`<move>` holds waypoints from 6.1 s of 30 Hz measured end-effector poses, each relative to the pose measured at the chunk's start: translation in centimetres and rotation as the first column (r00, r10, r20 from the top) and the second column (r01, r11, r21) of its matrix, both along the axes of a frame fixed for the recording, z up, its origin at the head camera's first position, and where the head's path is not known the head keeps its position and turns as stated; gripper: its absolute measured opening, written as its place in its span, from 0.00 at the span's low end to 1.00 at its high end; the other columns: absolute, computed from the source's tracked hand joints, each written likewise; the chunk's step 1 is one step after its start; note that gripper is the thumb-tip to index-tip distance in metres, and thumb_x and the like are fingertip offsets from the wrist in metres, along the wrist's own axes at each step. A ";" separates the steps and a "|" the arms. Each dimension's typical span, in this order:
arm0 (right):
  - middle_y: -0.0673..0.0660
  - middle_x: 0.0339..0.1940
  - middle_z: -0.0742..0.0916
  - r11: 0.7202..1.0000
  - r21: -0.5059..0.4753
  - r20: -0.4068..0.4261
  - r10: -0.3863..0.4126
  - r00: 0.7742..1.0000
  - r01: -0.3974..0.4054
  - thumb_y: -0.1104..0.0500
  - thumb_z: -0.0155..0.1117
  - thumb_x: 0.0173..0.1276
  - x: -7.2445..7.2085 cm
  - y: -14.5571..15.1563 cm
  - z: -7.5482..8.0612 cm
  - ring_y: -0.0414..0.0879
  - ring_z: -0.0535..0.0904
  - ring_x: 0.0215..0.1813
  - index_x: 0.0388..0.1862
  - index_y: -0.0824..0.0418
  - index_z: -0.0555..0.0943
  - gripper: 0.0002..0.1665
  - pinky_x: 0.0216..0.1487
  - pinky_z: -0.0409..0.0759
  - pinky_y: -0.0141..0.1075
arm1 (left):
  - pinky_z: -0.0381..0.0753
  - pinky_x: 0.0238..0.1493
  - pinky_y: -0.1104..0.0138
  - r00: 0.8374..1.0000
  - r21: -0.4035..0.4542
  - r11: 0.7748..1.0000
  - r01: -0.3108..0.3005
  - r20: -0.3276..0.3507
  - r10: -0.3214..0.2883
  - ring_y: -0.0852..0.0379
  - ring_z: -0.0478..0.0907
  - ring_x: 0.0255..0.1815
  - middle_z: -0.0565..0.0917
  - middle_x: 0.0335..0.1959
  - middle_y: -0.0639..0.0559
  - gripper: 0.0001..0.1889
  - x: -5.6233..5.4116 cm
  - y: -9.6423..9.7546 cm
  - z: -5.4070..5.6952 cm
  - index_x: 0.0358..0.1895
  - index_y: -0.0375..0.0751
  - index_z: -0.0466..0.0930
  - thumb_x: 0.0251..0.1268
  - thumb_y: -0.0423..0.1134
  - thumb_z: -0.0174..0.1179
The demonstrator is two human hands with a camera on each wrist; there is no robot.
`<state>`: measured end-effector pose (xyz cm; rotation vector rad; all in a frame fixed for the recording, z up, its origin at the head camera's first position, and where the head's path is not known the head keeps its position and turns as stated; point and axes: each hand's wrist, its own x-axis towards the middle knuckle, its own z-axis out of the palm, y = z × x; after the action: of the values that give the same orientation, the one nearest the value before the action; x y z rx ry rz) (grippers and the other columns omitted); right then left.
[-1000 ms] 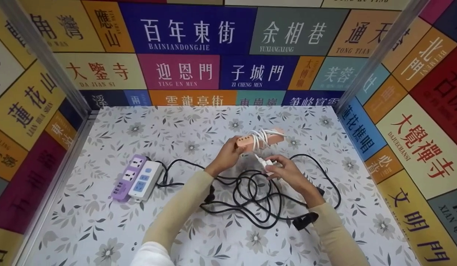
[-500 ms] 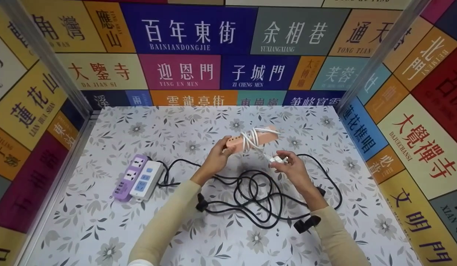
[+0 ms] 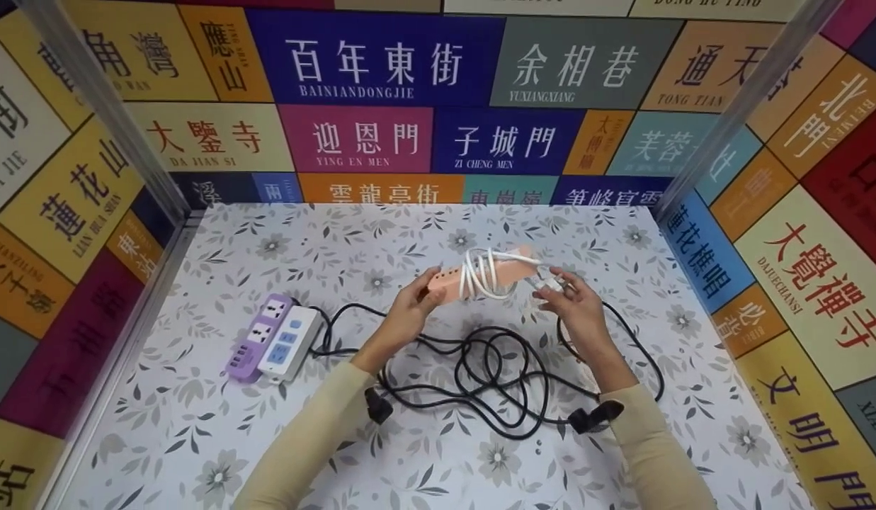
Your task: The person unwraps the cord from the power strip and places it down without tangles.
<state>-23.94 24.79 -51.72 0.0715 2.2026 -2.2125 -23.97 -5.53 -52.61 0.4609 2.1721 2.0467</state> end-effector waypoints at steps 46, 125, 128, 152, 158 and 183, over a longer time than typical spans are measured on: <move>0.57 0.58 0.85 0.956 0.094 -0.524 0.285 0.803 -0.278 0.77 0.61 0.66 3.3 0.7 8.5 0.45 0.81 0.52 0.59 0.76 0.71 0.23 0.50 0.85 0.31 | 0.77 0.64 0.73 0.966 0.564 0.823 -0.068 0.242 -0.086 0.58 0.75 0.63 0.63 0.73 0.26 0.27 2.5 -1.3 -0.6 0.74 0.21 0.57 0.78 0.31 0.47; 0.65 0.67 0.78 0.705 0.703 -0.234 0.355 0.905 -0.095 0.71 0.65 0.58 5.1 1.1 -5.1 0.63 0.71 0.70 0.72 0.61 0.70 0.40 0.68 0.69 0.62 | 0.74 0.70 0.62 0.974 0.641 0.753 -0.152 0.226 0.004 0.48 0.69 0.72 0.58 0.76 0.26 0.35 2.8 -6.4 1.5 0.76 0.23 0.51 0.74 0.35 0.56; 0.62 0.66 0.79 0.729 0.674 -0.251 0.379 0.891 -0.120 0.63 0.68 0.66 5.1 0.2 -4.5 0.62 0.71 0.70 0.71 0.59 0.73 0.34 0.68 0.70 0.61 | 0.74 0.70 0.62 0.974 0.645 0.750 -0.150 0.225 0.001 0.47 0.69 0.72 0.58 0.76 0.26 0.36 2.7 -6.4 1.4 0.76 0.23 0.51 0.73 0.36 0.58; 0.49 0.26 0.85 0.923 0.370 -0.271 0.212 0.939 -0.101 0.68 0.63 0.70 4.5 -1.9 1.8 0.34 0.67 0.22 0.40 0.73 0.88 0.09 0.24 0.69 0.26 | 0.78 0.67 0.64 0.968 0.674 0.720 -0.167 0.251 -0.011 0.57 0.77 0.62 0.68 0.70 0.34 0.35 3.0 -6.1 1.0 0.75 0.22 0.52 0.73 0.35 0.57; 0.52 0.19 0.79 0.948 0.319 -0.327 0.116 0.938 -0.006 0.69 0.65 0.69 3.8 -1.8 3.6 0.35 0.59 0.18 0.30 0.70 0.88 0.09 0.18 0.58 0.29 | 0.77 0.68 0.63 0.973 0.657 0.742 -0.134 0.228 -0.027 0.55 0.75 0.65 0.60 0.75 0.28 0.35 3.0 -6.0 1.0 0.76 0.23 0.53 0.74 0.36 0.57; 0.50 0.35 0.87 0.986 0.022 -0.473 0.157 0.867 -0.166 0.78 0.61 0.65 4.5 3.6 4.9 0.38 0.79 0.36 0.47 0.84 0.81 0.12 0.38 0.79 0.25 | 0.78 0.66 0.66 0.953 0.647 0.721 -0.248 0.296 0.063 0.54 0.75 0.64 0.59 0.75 0.28 0.31 2.6 -7.0 0.9 0.75 0.24 0.54 0.75 0.31 0.53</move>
<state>-19.39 28.43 -46.80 -0.7063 2.2860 -2.3435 -21.40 -12.49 -51.71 0.0469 1.2875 2.7886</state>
